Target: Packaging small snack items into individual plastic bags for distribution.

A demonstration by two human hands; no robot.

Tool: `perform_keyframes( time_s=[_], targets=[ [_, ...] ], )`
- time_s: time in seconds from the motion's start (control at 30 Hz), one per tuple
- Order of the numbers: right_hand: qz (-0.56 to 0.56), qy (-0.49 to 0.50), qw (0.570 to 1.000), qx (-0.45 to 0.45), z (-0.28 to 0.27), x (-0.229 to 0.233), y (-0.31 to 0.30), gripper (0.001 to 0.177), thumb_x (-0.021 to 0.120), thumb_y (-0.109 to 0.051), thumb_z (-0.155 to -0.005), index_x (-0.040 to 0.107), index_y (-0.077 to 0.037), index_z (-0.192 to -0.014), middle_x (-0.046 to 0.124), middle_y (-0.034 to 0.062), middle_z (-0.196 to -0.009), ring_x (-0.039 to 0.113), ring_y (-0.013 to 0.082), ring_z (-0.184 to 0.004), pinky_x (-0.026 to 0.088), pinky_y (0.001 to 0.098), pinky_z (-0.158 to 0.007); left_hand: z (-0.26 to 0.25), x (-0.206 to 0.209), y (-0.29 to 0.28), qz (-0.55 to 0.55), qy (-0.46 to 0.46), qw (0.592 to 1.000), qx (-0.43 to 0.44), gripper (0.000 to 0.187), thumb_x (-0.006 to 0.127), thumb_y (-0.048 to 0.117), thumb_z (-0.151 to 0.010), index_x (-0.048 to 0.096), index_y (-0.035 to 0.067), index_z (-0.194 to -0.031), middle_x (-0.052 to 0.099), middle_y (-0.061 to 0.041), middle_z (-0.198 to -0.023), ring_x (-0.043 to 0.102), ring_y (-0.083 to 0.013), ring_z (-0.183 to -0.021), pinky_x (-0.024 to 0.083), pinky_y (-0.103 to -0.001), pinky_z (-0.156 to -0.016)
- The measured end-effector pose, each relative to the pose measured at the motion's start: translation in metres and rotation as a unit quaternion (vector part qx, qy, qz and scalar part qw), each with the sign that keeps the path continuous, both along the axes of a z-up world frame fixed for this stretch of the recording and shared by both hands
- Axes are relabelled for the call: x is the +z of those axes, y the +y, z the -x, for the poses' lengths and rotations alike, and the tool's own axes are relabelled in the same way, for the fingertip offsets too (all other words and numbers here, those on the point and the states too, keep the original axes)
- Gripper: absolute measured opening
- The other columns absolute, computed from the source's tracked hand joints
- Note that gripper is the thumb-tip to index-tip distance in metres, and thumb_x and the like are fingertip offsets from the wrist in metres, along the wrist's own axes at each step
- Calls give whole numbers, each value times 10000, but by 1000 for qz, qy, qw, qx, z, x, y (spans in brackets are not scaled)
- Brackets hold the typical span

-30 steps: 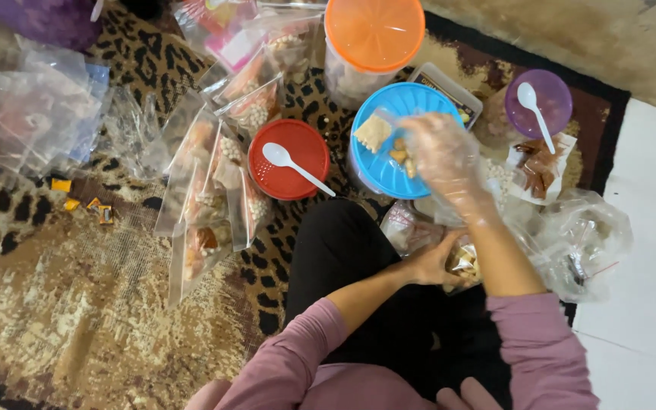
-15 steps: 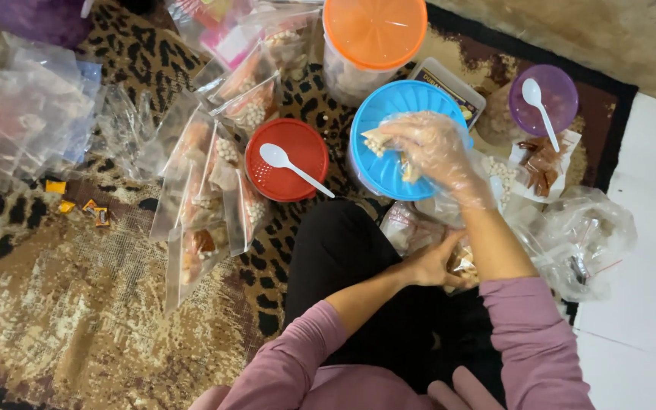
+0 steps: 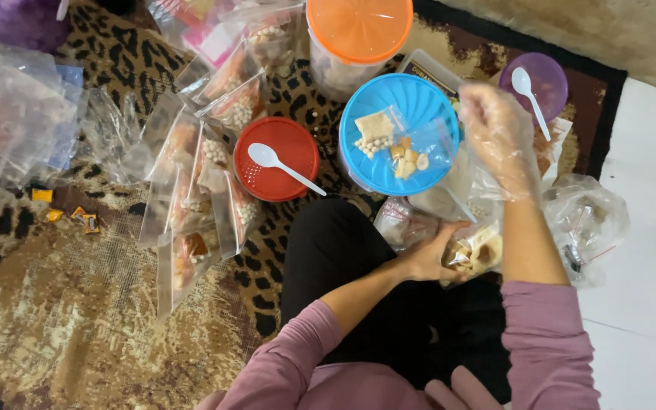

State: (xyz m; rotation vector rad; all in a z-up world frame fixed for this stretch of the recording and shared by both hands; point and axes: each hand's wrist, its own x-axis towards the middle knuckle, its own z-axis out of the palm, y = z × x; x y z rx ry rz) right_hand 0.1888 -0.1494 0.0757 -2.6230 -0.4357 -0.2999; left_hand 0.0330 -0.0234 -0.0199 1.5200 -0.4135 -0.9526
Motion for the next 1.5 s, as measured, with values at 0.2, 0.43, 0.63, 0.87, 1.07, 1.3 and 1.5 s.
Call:
perform_keyframes(
  time_s=[0.2, 0.43, 0.63, 0.87, 1.07, 1.3, 1.5],
  targets=[
    [64, 316, 927, -192, 7, 5, 18, 588, 646, -767, -879, 717, -278, -1197, 739, 66, -1100, 656, 310, -1137, 496, 440, -995, -2, 5, 1, -13, 3, 1000, -8, 1089, 819, 456, -683, 201, 434, -1580, 560, -281, -1429, 504, -445, -1388, 381, -517, -1190],
    [13, 365, 921, -136, 7, -3, 8, 452, 794, -677, -721, 759, -261, -895, 748, 22, -832, 713, 284, -931, 542, 409, -812, -2, 3, -1, -15, -1, 1000, -2, 1097, 833, 443, -683, 197, 435, -1577, 549, -278, -1445, 489, -435, -1402, 377, -512, -1195],
    [-272, 393, 872, -107, 41, 81, 37, 197, 739, -181, -861, 604, -38, -879, 646, 113, -771, 632, 183, -688, 546, 329, -622, -1, -10, -6, 19, 14, 999, 37, 1105, 858, 406, -671, 234, 411, -1582, 515, -278, -1491, 443, -422, -1439, 330, -494, -1231],
    [-405, 321, 844, -142, 82, 86, -59, 442, 658, -146, -961, 555, -99, -1389, 672, 55, -1023, 662, 105, -825, 600, 239, -750, 14, -81, -34, 201, -41, 972, 111, 1113, 889, 336, -685, 263, 107, -1576, 376, -153, -1591, 405, -248, -1452, 315, -369, -1221],
    [-270, 194, 876, -349, 162, 169, -49, 267, 684, -218, -1039, 614, -87, -1261, 726, 67, -1061, 702, 125, -850, 618, 227, -732, 19, -44, -18, 193, -60, 977, 70, 1098, 873, 324, -734, 217, 65, -1576, 315, -152, -1623, 332, -261, -1506, 288, -402, -1240],
    [-162, -40, 978, -124, 229, 130, -104, 159, 584, -17, -1155, 641, 118, -1218, 700, 229, -1153, 697, 329, -1116, 576, 405, -980, 41, 3, 16, 167, -75, 983, 31, 1022, 860, 300, -764, 254, 105, -1564, 323, -146, -1593, 366, -276, -1482, 336, -409, -1217],
    [-118, -113, 987, -9, 249, 150, -86, 111, 492, 186, -1186, 588, 227, -1222, 684, 359, -1102, 733, 464, -1052, 644, 461, -920, 65, 25, 37, 137, -67, 988, 13, 1019, 866, 284, -764, 241, 170, -1560, 449, -159, -1481, 557, -271, -1328, 473, -386, -1112]
  ],
)
